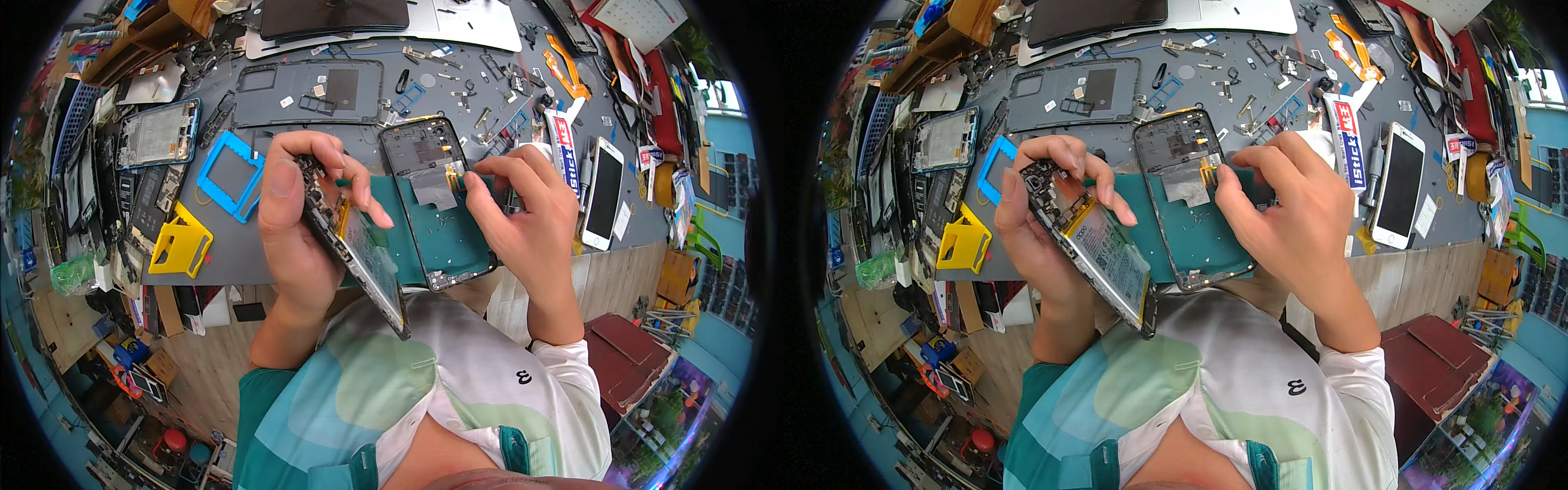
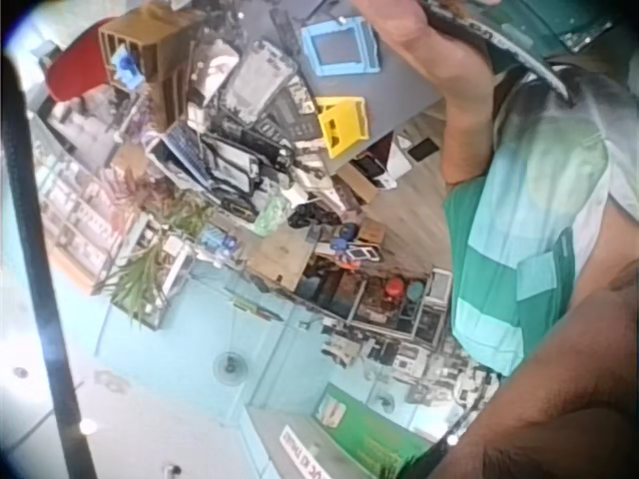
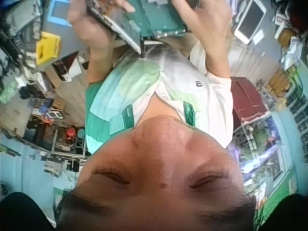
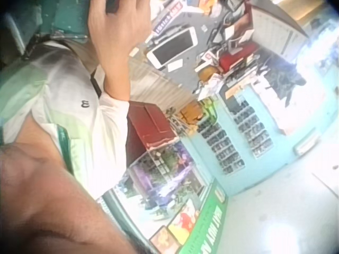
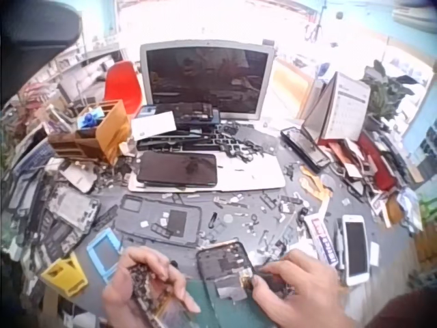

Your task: The person repairs a smartphone by applying adhesive to a small component and attaching it to the device's internal frame. They handle the phone, a tube of adhesive, and a small metal part, then place the component onto the phone's interior.

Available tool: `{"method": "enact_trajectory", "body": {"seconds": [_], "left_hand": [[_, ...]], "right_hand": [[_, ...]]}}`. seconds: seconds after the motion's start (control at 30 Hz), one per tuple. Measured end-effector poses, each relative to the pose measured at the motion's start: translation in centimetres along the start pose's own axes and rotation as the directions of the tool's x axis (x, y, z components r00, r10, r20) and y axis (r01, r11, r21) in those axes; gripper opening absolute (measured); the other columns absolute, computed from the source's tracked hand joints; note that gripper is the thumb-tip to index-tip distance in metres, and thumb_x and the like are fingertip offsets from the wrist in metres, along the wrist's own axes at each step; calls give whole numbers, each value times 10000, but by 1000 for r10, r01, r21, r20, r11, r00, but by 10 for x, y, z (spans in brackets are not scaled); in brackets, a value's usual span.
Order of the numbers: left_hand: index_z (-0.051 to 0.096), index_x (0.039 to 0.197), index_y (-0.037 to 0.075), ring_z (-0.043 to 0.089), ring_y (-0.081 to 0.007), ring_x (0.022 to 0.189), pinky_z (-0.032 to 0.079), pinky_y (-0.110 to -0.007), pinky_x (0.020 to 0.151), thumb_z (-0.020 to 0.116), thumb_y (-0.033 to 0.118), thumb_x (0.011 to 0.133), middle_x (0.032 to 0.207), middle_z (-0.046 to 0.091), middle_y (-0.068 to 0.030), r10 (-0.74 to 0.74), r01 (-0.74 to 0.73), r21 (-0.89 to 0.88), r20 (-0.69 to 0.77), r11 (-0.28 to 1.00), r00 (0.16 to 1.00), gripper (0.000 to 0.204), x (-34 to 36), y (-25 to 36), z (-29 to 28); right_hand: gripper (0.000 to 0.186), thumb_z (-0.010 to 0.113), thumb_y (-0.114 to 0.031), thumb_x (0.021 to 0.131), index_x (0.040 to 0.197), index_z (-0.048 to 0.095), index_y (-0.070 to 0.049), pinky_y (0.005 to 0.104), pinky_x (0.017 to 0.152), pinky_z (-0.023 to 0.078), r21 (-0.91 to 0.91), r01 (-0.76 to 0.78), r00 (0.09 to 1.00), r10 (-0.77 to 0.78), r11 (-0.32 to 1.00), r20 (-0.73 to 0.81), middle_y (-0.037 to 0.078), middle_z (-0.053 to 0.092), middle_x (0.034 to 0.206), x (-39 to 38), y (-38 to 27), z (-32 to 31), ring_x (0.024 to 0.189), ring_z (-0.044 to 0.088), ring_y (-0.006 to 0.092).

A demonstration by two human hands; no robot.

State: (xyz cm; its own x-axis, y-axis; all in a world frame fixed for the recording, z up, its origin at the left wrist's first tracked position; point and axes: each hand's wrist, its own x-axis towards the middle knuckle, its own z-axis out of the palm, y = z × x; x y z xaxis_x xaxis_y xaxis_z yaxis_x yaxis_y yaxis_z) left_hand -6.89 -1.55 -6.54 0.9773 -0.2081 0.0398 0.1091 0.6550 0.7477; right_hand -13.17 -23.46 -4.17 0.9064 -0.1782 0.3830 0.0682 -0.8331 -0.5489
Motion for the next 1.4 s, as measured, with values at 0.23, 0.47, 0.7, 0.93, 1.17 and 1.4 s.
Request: {"method": "enact_trajectory", "body": {"seconds": [0.23,0.47,0.7,0.93,1.17,1.4], "left_hand": [[564,1082,-28,597,-264,836,630,-430,583,440,499,1152,1013,482,-120,-1,1,-6,-1,1000,1000,546,0,0,-2],[575,1061,-45,604,-296,824,645,-467,561,433,487,1150,974,484,-122,21,-22,-67,-18,998,1000,557,1,2,-4],[573,1050,-39,597,-303,836,648,-491,581,418,483,1155,978,505,-129,55,-58,-91,-35,994,998,555,1,3,-6],[568,1023,7,569,-284,933,593,-514,819,412,456,1156,972,542,-119,114,-118,-40,-82,992,990,493,0,-1,-6],[530,977,36,521,-268,986,483,-512,1051,408,380,1122,939,524,-99,203,-185,207,-66,961,977,393,4,-5,-9],[526,953,36,508,-260,993,450,-519,1116,380,348,1118,927,525,-100,205,-191,333,-8,923,979,382,5,-5,-10]], "right_hand": [[66,851,-95,844,856,807,-48,320,517,476,-12,-30,1000,30,999,9,33,667,754,-1,4,7,588,658,167],[55,846,-25,826,858,804,-36,306,524,499,23,-15,996,17,1000,-92,43,696,761,-4,9,9,590,666,153],[65,840,15,844,875,798,-22,273,522,480,-23,-53,990,50,998,-132,42,707,769,-9,15,2,582,636,111],[71,829,22,859,912,795,-11,264,516,447,-53,-51,981,40,997,-188,40,713,781,-3,30,-10,564,578,89],[69,831,8,871,925,788,15,275,533,406,-127,-76,969,43,989,-245,40,693,773,4,47,-23,566,518,80],[92,827,-20,947,972,786,59,251,584,414,-150,-136,968,99,979,-232,34,697,814,2,53,-24,628,519,67]]}}
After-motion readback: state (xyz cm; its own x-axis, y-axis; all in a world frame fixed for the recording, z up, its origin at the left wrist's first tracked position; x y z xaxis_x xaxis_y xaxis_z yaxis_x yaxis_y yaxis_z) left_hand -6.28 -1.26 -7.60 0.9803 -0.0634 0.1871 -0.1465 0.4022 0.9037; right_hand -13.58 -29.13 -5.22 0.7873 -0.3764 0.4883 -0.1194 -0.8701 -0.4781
